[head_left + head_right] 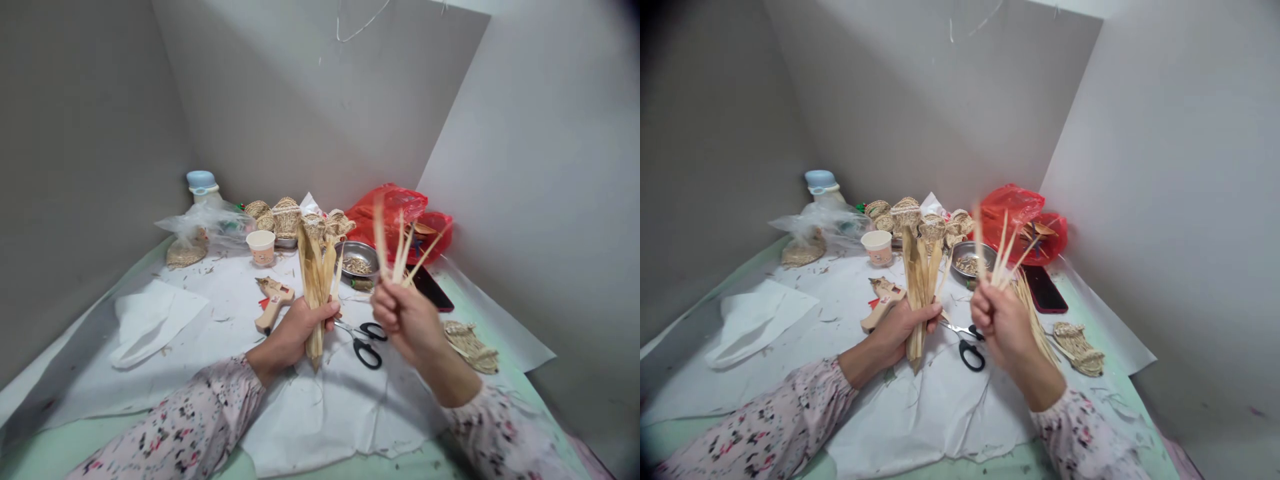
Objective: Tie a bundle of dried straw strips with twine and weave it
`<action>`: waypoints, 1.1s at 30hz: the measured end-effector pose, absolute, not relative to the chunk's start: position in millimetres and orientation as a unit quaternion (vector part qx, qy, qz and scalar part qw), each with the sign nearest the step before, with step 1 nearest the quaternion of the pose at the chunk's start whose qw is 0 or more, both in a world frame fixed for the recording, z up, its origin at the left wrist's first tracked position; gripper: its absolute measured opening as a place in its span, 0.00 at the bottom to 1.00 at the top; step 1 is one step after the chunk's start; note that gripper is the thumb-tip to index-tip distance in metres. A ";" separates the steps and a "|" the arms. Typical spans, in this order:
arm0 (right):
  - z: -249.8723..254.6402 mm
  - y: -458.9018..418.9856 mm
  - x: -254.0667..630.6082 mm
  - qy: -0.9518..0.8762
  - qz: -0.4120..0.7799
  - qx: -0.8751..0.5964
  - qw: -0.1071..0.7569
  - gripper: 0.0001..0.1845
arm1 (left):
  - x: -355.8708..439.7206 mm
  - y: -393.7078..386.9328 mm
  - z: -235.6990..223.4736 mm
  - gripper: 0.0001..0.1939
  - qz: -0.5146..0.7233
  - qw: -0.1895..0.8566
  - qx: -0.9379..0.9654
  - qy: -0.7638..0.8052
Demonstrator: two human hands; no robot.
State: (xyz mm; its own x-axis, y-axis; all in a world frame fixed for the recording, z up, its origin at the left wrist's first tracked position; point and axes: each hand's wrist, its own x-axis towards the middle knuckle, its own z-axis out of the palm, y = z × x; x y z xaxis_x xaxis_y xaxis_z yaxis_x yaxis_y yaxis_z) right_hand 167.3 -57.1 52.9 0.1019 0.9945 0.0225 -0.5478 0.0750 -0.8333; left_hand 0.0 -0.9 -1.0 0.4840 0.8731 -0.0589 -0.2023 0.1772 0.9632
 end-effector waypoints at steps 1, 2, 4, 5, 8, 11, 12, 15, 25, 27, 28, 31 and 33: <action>39.1 -53.2 159.7 -0.333 0.600 -0.355 0.635 0.16 | 0.0 -1.6 -0.8 0.13 0.389 0.689 0.518 0.324; 27.1 -51.1 153.2 -0.347 0.610 -0.365 0.612 0.17 | 0.0 -2.3 -0.9 0.13 0.389 0.686 0.525 0.321; 10.4 -51.2 144.2 -0.372 0.626 -0.364 0.580 0.15 | 0.2 -3.8 -1.7 0.13 0.380 0.686 0.535 0.314; 5.6 -52.5 141.5 -0.382 0.629 -0.362 0.572 0.14 | 0.5 -4.4 -2.5 0.14 0.374 0.689 0.537 0.312; 0.4 -55.9 138.0 -0.388 0.621 -0.364 0.575 0.13 | 1.8 -5.8 -4.6 0.13 0.366 0.695 0.537 0.309; -0.5 -55.8 136.7 -0.379 0.609 -0.378 0.586 0.14 | 2.3 -6.6 -5.1 0.12 0.363 0.694 0.540 0.309; -1.0 -55.0 136.4 -0.376 0.605 -0.381 0.589 0.14 | 2.1 -6.7 -4.9 0.12 0.359 0.693 0.542 0.312; -2.7 -51.9 137.1 -0.360 0.591 -0.383 0.612 0.15 | 1.4 -6.8 -3.4 0.12 0.351 0.689 0.547 0.320; -11.3 -47.7 143.0 -0.361 0.509 -0.407 0.667 0.20 | 0.9 -3.1 3.3 0.10 0.440 0.751 0.402 0.284; -12.5 -48.3 141.1 -0.376 0.523 -0.398 0.653 0.21 | 0.3 -2.9 3.7 0.11 0.438 0.759 0.394 0.277; -12.8 -48.6 140.2 -0.374 0.534 -0.395 0.647 0.21 | 0.2 -3.0 4.0 0.11 0.435 0.761 0.394 0.277; -12.3 -49.8 138.1 -0.363 0.566 -0.399 0.624 0.20 | 0.6 -4.1 5.4 0.12 0.428 0.767 0.389 0.278; -11.6 -50.9 136.9 -0.371 0.572 -0.411 0.605 0.18 | 1.3 -5.0 6.4 0.13 0.419 0.779 0.378 0.273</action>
State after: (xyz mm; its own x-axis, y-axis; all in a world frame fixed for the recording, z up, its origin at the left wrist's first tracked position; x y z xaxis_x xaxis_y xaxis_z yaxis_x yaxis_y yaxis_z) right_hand 136.9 -50.9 -11.6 0.0687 0.9974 -0.0212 -0.3870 0.0071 -0.9220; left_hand 1.3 -5.0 6.4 0.5011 0.8586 -0.1083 -0.4463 0.3636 0.8177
